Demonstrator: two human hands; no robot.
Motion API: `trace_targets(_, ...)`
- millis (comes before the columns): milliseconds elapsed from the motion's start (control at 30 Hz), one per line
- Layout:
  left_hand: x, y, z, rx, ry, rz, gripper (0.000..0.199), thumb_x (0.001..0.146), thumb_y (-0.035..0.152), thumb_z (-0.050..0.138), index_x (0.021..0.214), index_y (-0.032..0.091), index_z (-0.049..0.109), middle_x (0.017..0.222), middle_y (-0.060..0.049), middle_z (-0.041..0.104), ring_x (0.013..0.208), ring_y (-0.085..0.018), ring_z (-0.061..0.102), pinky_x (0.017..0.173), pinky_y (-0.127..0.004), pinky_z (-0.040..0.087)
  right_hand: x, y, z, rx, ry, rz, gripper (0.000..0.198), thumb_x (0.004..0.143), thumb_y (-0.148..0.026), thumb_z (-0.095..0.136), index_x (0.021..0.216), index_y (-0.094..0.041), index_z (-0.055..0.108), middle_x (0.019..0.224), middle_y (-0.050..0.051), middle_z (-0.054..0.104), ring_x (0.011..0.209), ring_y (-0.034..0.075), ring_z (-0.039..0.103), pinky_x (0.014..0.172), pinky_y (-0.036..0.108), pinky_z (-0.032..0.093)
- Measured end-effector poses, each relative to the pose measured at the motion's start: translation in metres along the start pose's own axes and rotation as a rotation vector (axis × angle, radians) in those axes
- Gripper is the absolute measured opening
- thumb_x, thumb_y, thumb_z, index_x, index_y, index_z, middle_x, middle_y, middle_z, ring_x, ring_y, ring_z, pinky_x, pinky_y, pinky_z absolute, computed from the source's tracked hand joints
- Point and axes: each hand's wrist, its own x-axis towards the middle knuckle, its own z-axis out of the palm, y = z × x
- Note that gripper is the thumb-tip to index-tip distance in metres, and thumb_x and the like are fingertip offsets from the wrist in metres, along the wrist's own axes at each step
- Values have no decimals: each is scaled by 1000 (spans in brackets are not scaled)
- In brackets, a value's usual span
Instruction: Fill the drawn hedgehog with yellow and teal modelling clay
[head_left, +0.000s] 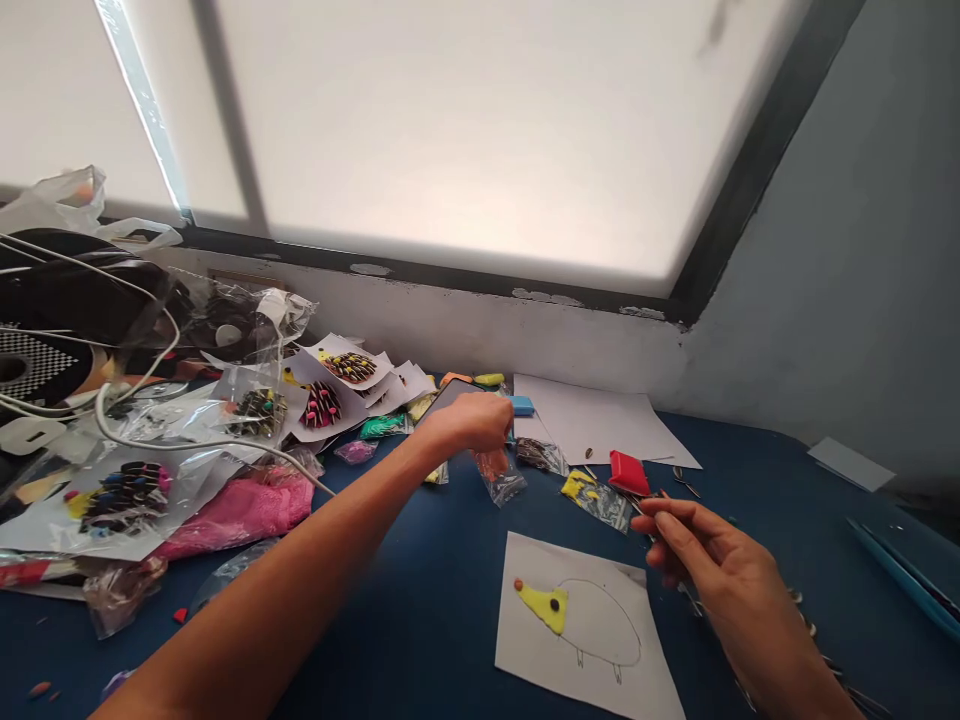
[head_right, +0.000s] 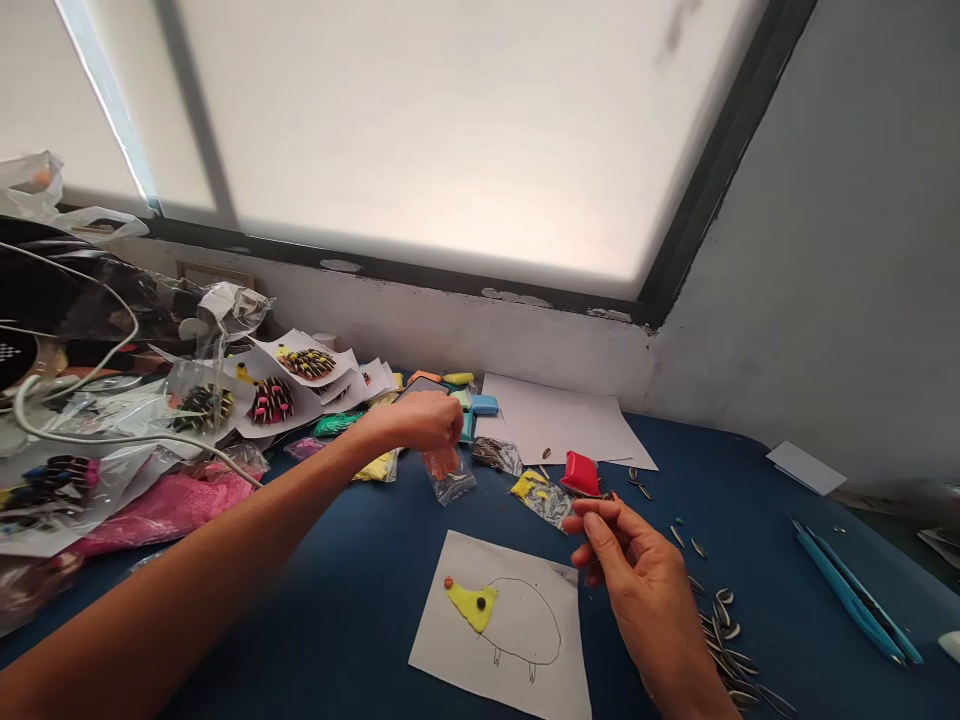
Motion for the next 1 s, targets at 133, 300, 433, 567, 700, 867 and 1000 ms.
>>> trace_targets(133,4,-13,7,141,47,-76,22,65,4,59,81,12,71,94,-16,72,94,-27,66,80,-31,49,1,-1,1,-26,-8,3,68,46,-73,76,87,-19,74,77,8,73,57,16,60,50,28,52)
trace_targets(300,9,-17,18,157,187,-64,29,80,11,51,103,14,68,113,-16,66,107,-27,61,84,-31,46,1,0,0,-56,-9,3,69,44,-74,76,87,-20,74,73,8,73,56,18,60,50,30,53)
trace_targets(433,15,-22,28,136,159,-21,20,80,17,62,98,15,69,99,-13,69,112,-29,56,85,-32,47,2,0,0,-80,-21,-7,68,47,-76,74,86,-20,75,69,8,72,55,18,61,51,30,54)
trace_targets(567,19,-23,36,113,131,-37,24,90,32,59,103,13,64,105,-10,65,103,-22,60,89,-39,49,1,0,0,-86,-21,-16,68,47,-76,74,87,-20,74,72,8,72,56,18,61,50,29,53)
trace_targets(700,19,-17,38,56,165,-68,18,85,28,61,97,15,66,96,-13,68,103,-28,62,85,-34,46,-1,-1,0,-96,-23,-25,67,47,-77,73,83,-20,74,68,8,71,53,17,60,48,29,52)
trace_targets(867,18,-14,40,-68,191,-110,44,78,27,66,118,15,54,105,-14,67,101,-30,62,80,-33,46,-1,0,1,-104,-29,-49,62,50,-76,73,80,-21,74,66,7,70,52,17,58,48,29,52)
trace_targets(1000,20,-18,43,-211,195,-92,47,71,21,69,114,16,52,107,-13,65,102,-30,62,82,-34,46,0,2,0,-110,-38,-65,62,53,-75,72,82,-21,73,68,7,70,53,17,59,49,30,52)
